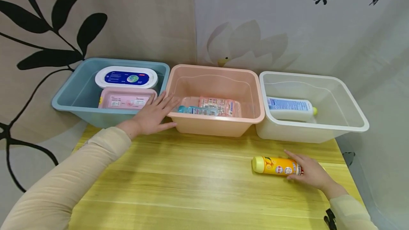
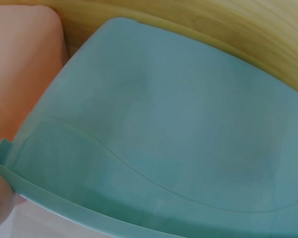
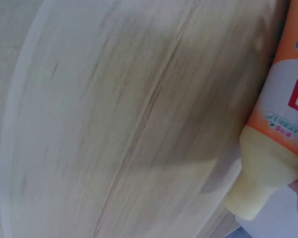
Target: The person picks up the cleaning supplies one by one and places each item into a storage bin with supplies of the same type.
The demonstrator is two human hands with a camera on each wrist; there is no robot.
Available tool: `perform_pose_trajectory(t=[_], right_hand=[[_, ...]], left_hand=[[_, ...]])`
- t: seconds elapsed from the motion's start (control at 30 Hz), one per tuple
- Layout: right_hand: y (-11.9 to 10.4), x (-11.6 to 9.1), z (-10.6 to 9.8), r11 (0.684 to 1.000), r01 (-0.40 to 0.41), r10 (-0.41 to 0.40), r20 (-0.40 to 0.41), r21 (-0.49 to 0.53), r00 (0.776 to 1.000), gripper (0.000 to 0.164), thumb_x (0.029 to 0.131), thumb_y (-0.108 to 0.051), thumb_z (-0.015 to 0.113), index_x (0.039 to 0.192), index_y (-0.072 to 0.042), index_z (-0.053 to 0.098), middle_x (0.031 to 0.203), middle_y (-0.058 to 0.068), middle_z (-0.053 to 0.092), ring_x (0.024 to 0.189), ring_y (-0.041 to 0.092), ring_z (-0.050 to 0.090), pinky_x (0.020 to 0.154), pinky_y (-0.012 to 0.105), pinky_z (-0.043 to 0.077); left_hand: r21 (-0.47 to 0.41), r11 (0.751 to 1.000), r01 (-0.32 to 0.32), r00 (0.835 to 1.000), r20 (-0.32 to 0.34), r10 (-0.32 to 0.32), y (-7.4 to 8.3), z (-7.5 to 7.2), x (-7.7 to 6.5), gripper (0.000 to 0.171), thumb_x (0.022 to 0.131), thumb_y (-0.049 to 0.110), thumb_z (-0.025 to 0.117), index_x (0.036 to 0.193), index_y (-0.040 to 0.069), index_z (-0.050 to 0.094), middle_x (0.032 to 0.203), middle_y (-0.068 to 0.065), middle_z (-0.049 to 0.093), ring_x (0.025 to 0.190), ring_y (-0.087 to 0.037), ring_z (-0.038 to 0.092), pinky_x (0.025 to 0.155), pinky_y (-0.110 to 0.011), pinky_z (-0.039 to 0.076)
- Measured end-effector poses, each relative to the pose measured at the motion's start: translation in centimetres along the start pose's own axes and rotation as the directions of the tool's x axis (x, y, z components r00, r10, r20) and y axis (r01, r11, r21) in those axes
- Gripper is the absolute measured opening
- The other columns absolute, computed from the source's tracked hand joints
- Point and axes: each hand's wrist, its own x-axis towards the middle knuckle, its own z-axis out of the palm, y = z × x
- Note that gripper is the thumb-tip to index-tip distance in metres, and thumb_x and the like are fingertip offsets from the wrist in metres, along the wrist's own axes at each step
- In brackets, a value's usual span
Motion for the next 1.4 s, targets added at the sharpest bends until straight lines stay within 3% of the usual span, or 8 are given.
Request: perform_pose_trajectory(t=[0.17,0.37,0.67,0.93,1.2,1.4], right_hand=[[-0.1,0.0,0.1,1.0,0.031,-0.031,-0.031,-0.005,0.999,0.085,0.064,-0.043,0.081,0.137,-0.014,0.046,0.114,0.021,0.064,0.098,0.042,0.06,0.082,0.059,0.046],[-0.1,0.0,0.0,1.0,-0.007,0.007,-0.016,0.0,1.0,0.076,0.063,-0.044,0.081,0.126,-0.011,0.056,0.108,0.016,0.065,0.096,0.038,0.061,0.081,0.059,0.045],[-0.4,0.1,-0.1,1.0,0.015,-0.016,-0.052,-0.023,0.998,0.071,0.06,-0.041,0.084,0.118,-0.007,0.062,0.104,0.014,0.066,0.09,0.034,0.063,0.077,0.052,0.05],[-0.9,0.6,-0.2,0.999,-0.016,0.016,0.008,0.035,1.0,0.068,0.063,-0.032,0.084,0.122,-0.007,0.061,0.112,0.017,0.065,0.098,0.038,0.062,0.081,0.053,0.05],[-0.9,0.9,0.1,0.998,-0.034,0.033,0.015,0.055,0.999,0.068,0.062,-0.03,0.085,0.121,-0.007,0.061,0.111,0.017,0.065,0.098,0.038,0.061,0.08,0.053,0.05],[-1.0,1.1,-0.3,0.993,-0.08,0.073,0.076,0.087,0.994,0.07,0.063,-0.029,0.084,0.125,-0.007,0.059,0.116,0.019,0.063,0.102,0.04,0.059,0.084,0.055,0.048]], left_hand=[[0.007,1.0,0.003,1.0,-0.003,-0.003,0.0,0.0,-0.1,0.082,0.09,0.055,0.049,0.152,0.029,0.001,0.159,-0.008,0.003,0.146,-0.034,-0.004,0.115,-0.057,-0.004],[0.012,1.0,0.002,1.0,-0.007,-0.002,0.1,0.0,0.0,0.082,0.09,0.055,0.049,0.152,0.029,0.001,0.159,-0.009,0.004,0.146,-0.034,-0.004,0.115,-0.058,-0.004],[0.01,1.0,0.007,1.0,-0.021,-0.007,0.0,0.1,0.1,0.08,0.09,0.056,0.048,0.151,0.032,0.003,0.159,-0.008,0.005,0.146,-0.034,-0.003,0.115,-0.057,-0.004],[0.018,1.0,0.005,1.0,-0.025,-0.005,0.1,0.1,0.1,0.081,0.09,0.055,0.05,0.151,0.031,0.004,0.159,-0.008,0.007,0.146,-0.034,-0.002,0.115,-0.057,-0.003],[0.018,1.0,0.003,1.0,-0.023,-0.002,0.1,0.0,0.0,0.081,0.09,0.054,0.051,0.152,0.03,0.005,0.159,-0.008,0.007,0.146,-0.034,-0.003,0.115,-0.058,-0.003],[0.021,1.0,-0.008,1.0,-0.025,0.008,0.0,0.1,0.0,0.08,0.09,0.055,0.049,0.152,0.03,0.004,0.159,-0.008,0.004,0.146,-0.033,-0.003,0.115,-0.058,-0.001]])
